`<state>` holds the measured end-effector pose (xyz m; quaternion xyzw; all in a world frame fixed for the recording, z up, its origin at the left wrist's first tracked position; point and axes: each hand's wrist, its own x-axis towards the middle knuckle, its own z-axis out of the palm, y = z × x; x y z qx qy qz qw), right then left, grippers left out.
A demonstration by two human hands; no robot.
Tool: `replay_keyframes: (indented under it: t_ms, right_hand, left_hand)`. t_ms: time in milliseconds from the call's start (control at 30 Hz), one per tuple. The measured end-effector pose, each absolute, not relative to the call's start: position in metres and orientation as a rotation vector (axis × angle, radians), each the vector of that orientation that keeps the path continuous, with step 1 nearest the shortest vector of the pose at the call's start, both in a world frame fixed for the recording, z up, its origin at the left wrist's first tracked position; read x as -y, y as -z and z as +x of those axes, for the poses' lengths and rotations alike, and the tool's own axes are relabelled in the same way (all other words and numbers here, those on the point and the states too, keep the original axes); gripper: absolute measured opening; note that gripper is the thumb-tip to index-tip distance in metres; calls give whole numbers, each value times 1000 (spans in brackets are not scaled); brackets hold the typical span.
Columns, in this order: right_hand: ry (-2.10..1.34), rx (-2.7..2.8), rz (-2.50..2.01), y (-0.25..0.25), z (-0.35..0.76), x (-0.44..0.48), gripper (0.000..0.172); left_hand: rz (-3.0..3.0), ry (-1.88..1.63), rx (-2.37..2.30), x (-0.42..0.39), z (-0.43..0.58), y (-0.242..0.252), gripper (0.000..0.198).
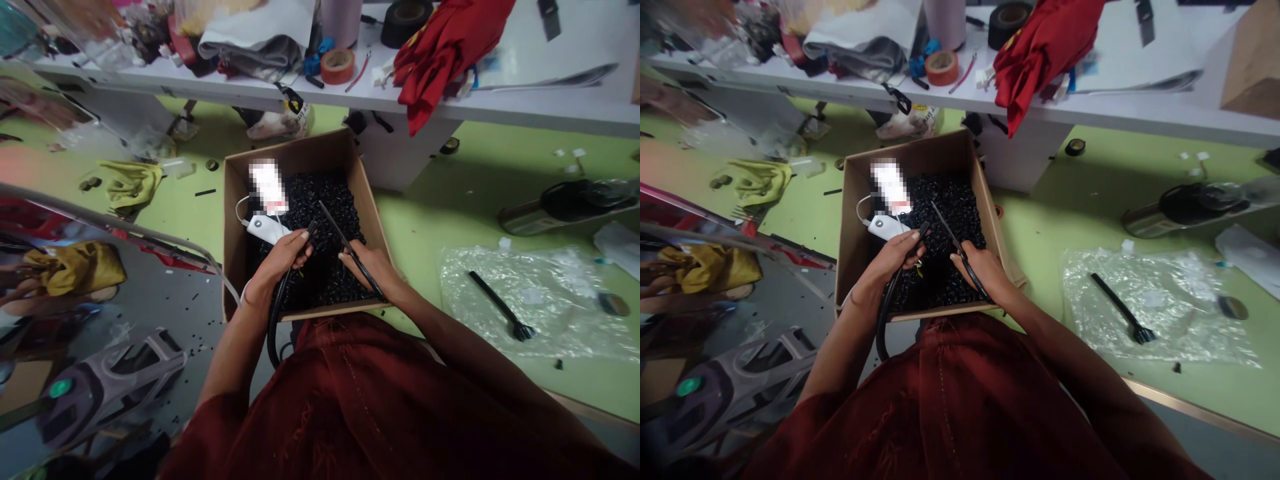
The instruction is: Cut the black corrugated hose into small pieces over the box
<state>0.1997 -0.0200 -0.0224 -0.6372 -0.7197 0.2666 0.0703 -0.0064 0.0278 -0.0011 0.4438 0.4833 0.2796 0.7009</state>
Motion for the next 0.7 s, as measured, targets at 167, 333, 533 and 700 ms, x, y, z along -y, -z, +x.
replay_keyframes:
  t_ms: [167,333,533,700]
  right_hand:
    - [-832,1986,-1774,22,203,23,27]
    - [-833,1992,-1768,21,202,23,28]
    - [-865,2017,-1782,19,202,22,30]
    - [-897,2013,-1750,21,203,22,31]
  left_hand:
    - [866,-699,-833,-27,-10,-5,40]
    - [814,-702,-851,-25,-9,-9,43]
    - [832,-702,-913,-27,-7,-10,30]
    - [848,-717,-914,-28,-5,-6,33]
